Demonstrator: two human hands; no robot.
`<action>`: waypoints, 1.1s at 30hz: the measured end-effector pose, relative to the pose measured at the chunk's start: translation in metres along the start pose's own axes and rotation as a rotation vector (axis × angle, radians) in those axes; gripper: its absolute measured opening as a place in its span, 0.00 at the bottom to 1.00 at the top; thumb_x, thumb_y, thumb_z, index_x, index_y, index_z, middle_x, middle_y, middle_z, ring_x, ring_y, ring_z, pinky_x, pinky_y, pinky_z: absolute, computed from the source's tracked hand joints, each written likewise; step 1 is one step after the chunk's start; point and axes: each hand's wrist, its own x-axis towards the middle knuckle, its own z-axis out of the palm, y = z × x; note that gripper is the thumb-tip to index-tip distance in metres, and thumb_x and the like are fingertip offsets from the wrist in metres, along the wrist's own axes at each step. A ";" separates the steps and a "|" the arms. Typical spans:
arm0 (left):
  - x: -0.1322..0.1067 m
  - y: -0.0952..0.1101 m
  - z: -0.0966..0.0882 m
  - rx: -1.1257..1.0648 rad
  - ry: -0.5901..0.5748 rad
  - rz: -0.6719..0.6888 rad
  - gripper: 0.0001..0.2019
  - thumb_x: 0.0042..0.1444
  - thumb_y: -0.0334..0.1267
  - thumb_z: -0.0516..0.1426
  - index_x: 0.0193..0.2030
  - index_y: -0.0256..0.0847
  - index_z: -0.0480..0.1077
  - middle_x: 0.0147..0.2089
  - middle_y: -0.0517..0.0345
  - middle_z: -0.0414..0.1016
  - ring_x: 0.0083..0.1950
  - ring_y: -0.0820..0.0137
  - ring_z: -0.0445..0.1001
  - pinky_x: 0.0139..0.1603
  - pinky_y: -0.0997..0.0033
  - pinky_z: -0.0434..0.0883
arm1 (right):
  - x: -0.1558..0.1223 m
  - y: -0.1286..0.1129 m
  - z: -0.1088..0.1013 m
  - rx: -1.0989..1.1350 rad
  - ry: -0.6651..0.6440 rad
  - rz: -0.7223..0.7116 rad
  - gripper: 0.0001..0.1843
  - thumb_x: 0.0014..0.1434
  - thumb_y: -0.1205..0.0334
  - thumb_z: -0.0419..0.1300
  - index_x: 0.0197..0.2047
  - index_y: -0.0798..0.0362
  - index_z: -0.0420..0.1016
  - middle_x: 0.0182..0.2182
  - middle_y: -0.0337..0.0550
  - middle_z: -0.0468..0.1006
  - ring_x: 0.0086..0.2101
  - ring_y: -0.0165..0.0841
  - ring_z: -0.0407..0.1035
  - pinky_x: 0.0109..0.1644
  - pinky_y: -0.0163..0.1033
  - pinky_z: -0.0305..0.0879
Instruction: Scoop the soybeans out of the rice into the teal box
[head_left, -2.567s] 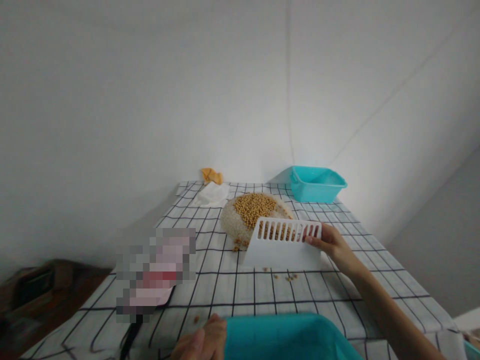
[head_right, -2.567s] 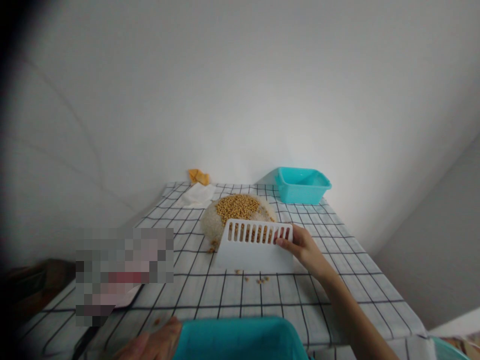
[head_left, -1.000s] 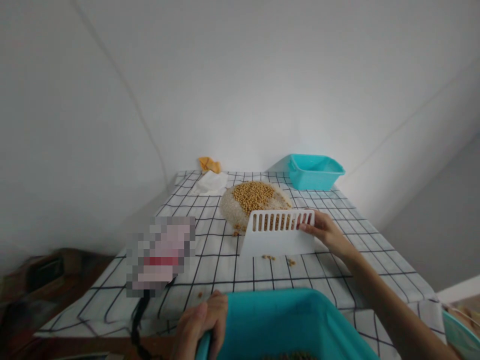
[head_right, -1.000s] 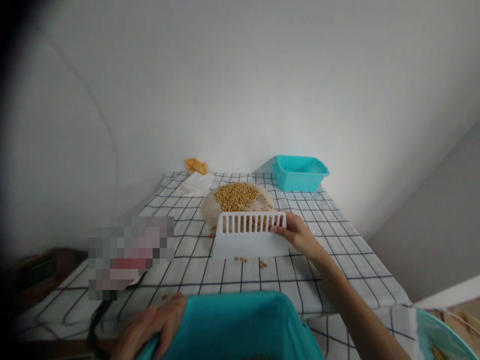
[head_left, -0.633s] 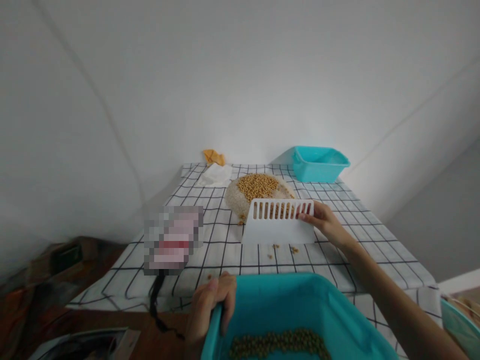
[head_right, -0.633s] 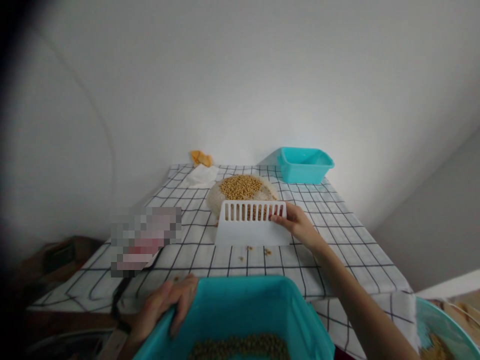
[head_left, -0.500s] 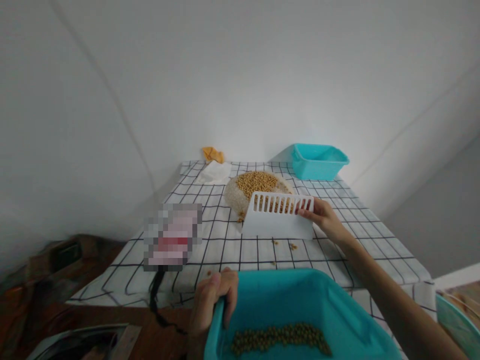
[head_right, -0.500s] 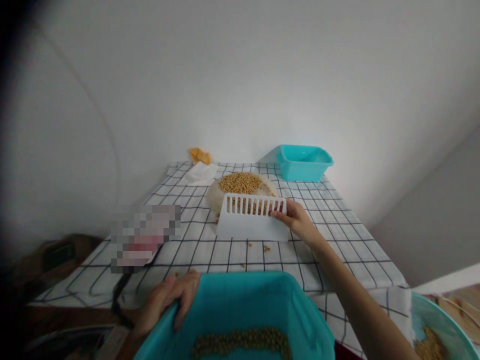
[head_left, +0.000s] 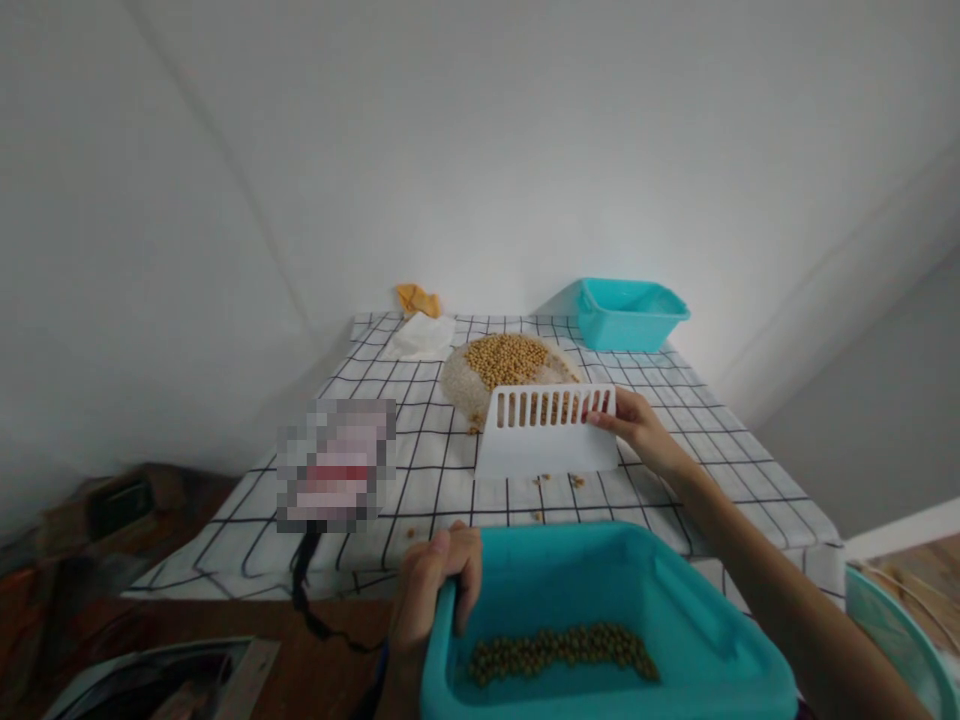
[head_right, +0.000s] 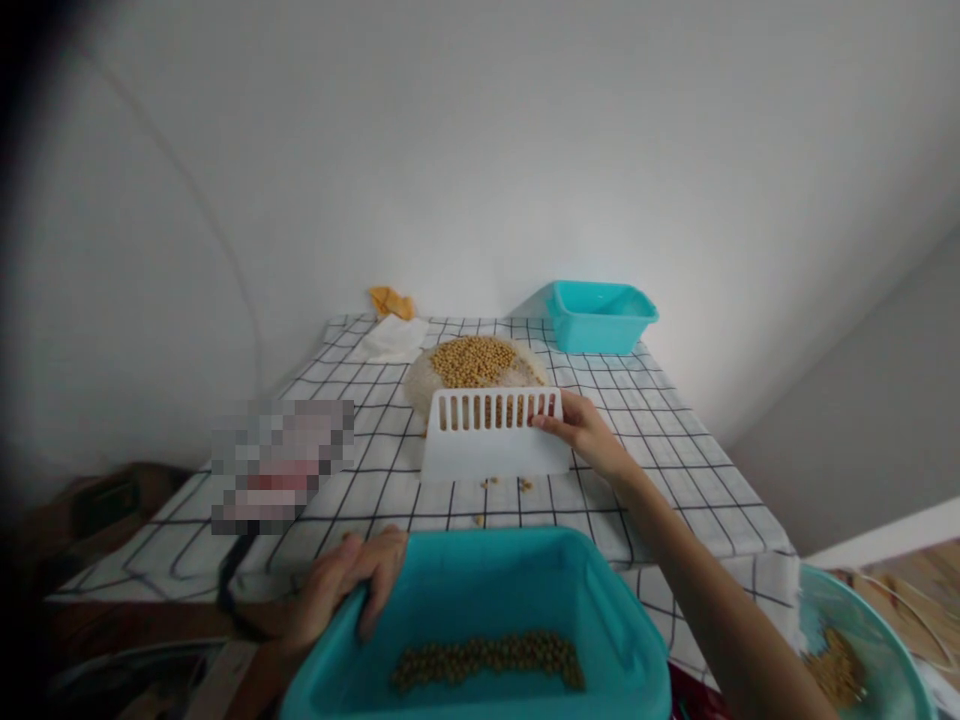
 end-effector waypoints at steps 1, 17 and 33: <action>0.000 0.001 0.000 -0.006 0.005 -0.009 0.34 0.72 0.47 0.37 0.12 0.47 0.54 0.14 0.61 0.54 0.23 0.65 0.57 0.47 0.58 0.62 | 0.000 0.001 0.000 -0.002 0.001 -0.002 0.18 0.55 0.45 0.71 0.38 0.51 0.80 0.34 0.43 0.83 0.35 0.38 0.75 0.40 0.42 0.71; 0.000 0.005 0.000 -0.006 -0.036 0.037 0.34 0.73 0.45 0.37 0.13 0.47 0.55 0.15 0.61 0.56 0.24 0.65 0.57 0.46 0.59 0.60 | 0.011 0.016 -0.004 -0.033 0.184 -0.110 0.17 0.56 0.46 0.71 0.40 0.50 0.82 0.37 0.44 0.85 0.37 0.41 0.77 0.43 0.44 0.71; -0.002 0.004 0.003 -0.081 -0.018 0.033 0.33 0.73 0.46 0.38 0.13 0.47 0.55 0.16 0.61 0.55 0.24 0.64 0.57 0.44 0.58 0.59 | 0.010 0.008 -0.006 0.015 0.273 -0.105 0.19 0.50 0.43 0.74 0.34 0.50 0.81 0.32 0.43 0.84 0.32 0.38 0.74 0.36 0.41 0.69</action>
